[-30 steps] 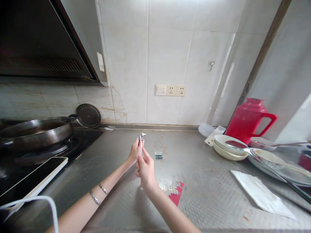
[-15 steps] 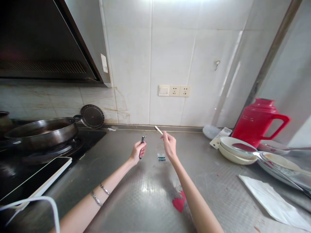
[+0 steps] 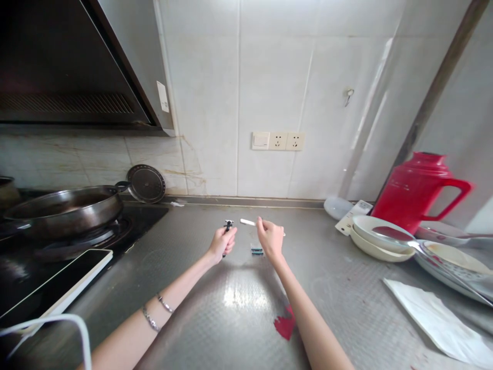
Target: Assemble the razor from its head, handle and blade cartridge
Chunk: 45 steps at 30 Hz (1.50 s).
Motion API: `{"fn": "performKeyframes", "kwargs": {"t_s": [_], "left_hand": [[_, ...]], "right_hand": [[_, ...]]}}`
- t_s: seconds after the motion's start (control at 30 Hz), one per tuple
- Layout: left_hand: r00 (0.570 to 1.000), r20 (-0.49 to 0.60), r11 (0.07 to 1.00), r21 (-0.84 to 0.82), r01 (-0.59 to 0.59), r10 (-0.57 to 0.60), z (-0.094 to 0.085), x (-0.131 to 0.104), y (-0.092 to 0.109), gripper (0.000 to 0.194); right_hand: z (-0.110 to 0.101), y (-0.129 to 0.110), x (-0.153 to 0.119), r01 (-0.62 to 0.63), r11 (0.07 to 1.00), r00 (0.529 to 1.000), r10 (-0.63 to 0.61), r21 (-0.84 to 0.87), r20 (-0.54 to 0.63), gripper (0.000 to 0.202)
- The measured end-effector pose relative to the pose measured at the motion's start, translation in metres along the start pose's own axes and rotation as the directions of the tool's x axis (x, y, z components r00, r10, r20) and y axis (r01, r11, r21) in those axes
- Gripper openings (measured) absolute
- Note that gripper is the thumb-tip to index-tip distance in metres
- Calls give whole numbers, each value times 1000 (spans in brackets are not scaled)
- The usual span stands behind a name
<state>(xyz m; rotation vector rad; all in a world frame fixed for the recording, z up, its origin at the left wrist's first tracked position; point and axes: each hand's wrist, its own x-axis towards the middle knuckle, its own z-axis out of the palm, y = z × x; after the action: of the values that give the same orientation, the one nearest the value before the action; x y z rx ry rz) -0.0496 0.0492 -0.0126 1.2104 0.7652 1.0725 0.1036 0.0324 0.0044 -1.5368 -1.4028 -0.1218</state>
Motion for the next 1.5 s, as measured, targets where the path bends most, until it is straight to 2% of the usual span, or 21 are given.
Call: {"fn": "performKeyframes", "kwargs": {"t_s": [0.1, 0.17, 0.23, 0.3, 0.37, 0.57, 0.7, 0.8, 0.9, 1.0, 1.07, 1.17, 1.23, 1.3, 1.4, 1.5], "left_hand": [[998, -23, 999, 9, 51, -51, 1, -1, 0, 39], [996, 8, 996, -17, 86, -86, 2, -3, 2, 38], [986, 116, 989, -71, 131, -122, 2, -5, 6, 40], [955, 252, 975, -117, 190, -156, 1, -8, 11, 43], [924, 333, 959, -140, 247, -189, 1, -10, 15, 45], [869, 423, 903, -215, 372, -257, 1, -13, 20, 50], [841, 489, 882, -258, 394, -232, 1, -15, 22, 47], [834, 493, 882, -242, 405, -248, 1, -15, 21, 48], [840, 480, 891, -221, 396, -254, 1, -14, 20, 49], [861, 452, 917, -190, 350, -235, 1, -14, 22, 48], [892, 403, 947, -149, 285, -205, 2, -13, 21, 46], [961, 242, 989, -35, 147, -134, 2, -9, 15, 43], [991, 121, 995, 95, 39, -51, 1, -4, 8, 40], [997, 49, 973, 220, -74, 65, 1, 0, 2, 41], [967, -4, 916, 323, -238, 253, 0, 4, -2, 45], [935, -16, 865, 385, -322, 355, 1, 3, 0, 47]], "right_hand": [[1, -1, -1, 16, 999, 1000, -15, 39, -28, 51], [3, -2, -3, 44, 997, 999, -43, 60, -19, 51], [5, 0, -4, 53, 997, 999, -53, 62, -6, 52], [6, 3, -4, 27, 998, 1000, -26, 63, -13, 53], [6, 3, -4, 6, 995, 1000, -4, 95, -28, 53], [8, -4, -9, 37, 975, 999, -43, 218, 26, 50], [8, 0, -8, -34, 977, 999, 29, 210, 27, 49], [6, -4, -9, -14, 965, 1000, 11, 260, 11, 47], [8, -4, -11, -2, 965, 1000, -5, 261, 24, 47], [8, 5, -10, -56, 979, 998, 50, 198, 39, 48], [5, 10, -6, -112, 978, 993, 105, 176, 53, 50], [-5, 2, -1, -178, 948, 981, 150, 262, 126, 51], [-14, -14, -2, -258, 878, 956, 173, 403, 237, 48], [-25, -36, -10, -412, 731, 892, 199, 544, 407, 42], [-42, -66, -31, -623, 464, 757, 155, 630, 635, 35], [-50, -87, -55, -707, 306, 690, 104, 638, 716, 35]]}}
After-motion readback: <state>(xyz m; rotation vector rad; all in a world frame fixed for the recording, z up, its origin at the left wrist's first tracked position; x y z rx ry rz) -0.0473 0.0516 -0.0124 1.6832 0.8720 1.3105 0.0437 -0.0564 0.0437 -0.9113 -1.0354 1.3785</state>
